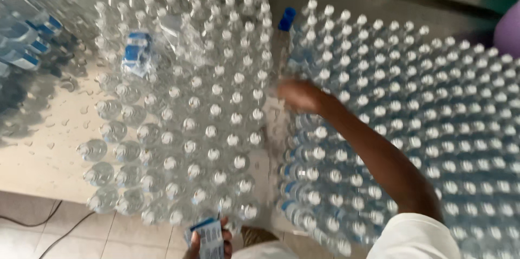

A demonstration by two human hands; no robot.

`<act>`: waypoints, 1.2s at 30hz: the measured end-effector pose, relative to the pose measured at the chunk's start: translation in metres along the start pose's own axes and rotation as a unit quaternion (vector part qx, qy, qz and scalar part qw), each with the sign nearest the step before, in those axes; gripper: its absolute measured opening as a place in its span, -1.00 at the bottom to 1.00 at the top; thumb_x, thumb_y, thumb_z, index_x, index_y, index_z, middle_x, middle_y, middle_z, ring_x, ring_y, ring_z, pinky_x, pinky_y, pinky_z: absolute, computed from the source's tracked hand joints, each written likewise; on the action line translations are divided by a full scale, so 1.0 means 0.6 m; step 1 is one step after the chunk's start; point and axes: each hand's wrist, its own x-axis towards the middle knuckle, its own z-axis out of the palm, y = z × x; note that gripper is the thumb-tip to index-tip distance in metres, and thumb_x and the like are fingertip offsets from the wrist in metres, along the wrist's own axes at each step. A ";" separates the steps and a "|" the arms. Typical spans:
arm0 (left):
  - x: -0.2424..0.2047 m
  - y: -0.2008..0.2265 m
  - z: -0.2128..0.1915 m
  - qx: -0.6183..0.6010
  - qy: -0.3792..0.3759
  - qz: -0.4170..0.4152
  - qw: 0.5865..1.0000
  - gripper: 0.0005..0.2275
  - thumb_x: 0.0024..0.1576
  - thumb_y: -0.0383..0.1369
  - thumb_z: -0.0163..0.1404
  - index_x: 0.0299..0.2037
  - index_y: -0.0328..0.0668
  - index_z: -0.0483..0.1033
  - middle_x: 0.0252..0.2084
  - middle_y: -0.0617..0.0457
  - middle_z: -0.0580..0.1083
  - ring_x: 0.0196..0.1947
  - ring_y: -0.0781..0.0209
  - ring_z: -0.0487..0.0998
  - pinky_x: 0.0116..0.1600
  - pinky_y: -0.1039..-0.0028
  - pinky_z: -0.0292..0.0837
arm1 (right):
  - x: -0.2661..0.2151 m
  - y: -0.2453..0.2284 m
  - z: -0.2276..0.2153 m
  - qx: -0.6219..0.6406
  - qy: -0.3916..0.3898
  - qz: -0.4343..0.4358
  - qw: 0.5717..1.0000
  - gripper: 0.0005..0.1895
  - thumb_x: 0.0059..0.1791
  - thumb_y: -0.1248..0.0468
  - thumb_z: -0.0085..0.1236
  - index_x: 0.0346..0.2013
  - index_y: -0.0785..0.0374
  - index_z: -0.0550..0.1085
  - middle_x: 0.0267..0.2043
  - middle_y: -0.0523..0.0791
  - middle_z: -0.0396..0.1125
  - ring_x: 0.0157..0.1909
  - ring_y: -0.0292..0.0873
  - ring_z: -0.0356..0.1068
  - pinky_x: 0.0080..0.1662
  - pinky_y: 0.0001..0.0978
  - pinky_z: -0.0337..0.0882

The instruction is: The person repeatedly picks up clear plastic bottles from a metal table and applies a label to each one. They hold a stack of labels in their left hand and use their right hand to affix the labels to the bottles, which are arranged in rows on the table.

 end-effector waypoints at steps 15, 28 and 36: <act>-0.118 0.023 0.253 0.156 0.204 -0.026 0.966 -0.23 0.23 0.08 -0.10 0.52 -0.42 0.34 0.03 -0.33 0.49 -0.11 -0.24 0.52 -0.04 0.06 0.43 | -0.258 0.401 0.348 -0.338 0.070 -0.352 0.870 -0.64 0.23 0.16 0.05 0.26 0.28 0.42 -0.06 0.05 0.46 -0.19 -0.05 0.55 -0.16 -0.20 0.62; -0.180 -0.033 0.305 0.206 0.091 -0.102 0.969 -0.37 0.29 -0.01 -0.05 0.35 -0.51 0.50 -0.05 -0.22 0.57 -0.16 0.02 0.59 -0.05 0.29 0.54 | -0.424 0.441 0.432 -0.384 0.347 -0.293 0.804 -0.36 0.16 -0.07 0.11 0.45 0.19 0.32 0.13 -0.01 0.44 0.02 0.04 0.53 -0.23 -0.08 0.62; -0.209 -0.054 0.305 0.269 0.143 -0.147 0.941 -0.45 0.33 -0.01 -0.09 0.10 -0.52 0.56 -0.09 -0.33 0.59 -0.21 -0.07 0.61 -0.13 0.24 0.53 | -0.505 0.427 0.553 0.051 0.098 -0.315 0.943 -0.74 -0.05 0.30 0.54 -0.08 0.10 0.71 -0.28 -0.23 0.50 -0.27 -0.31 0.49 -0.11 -0.42 0.54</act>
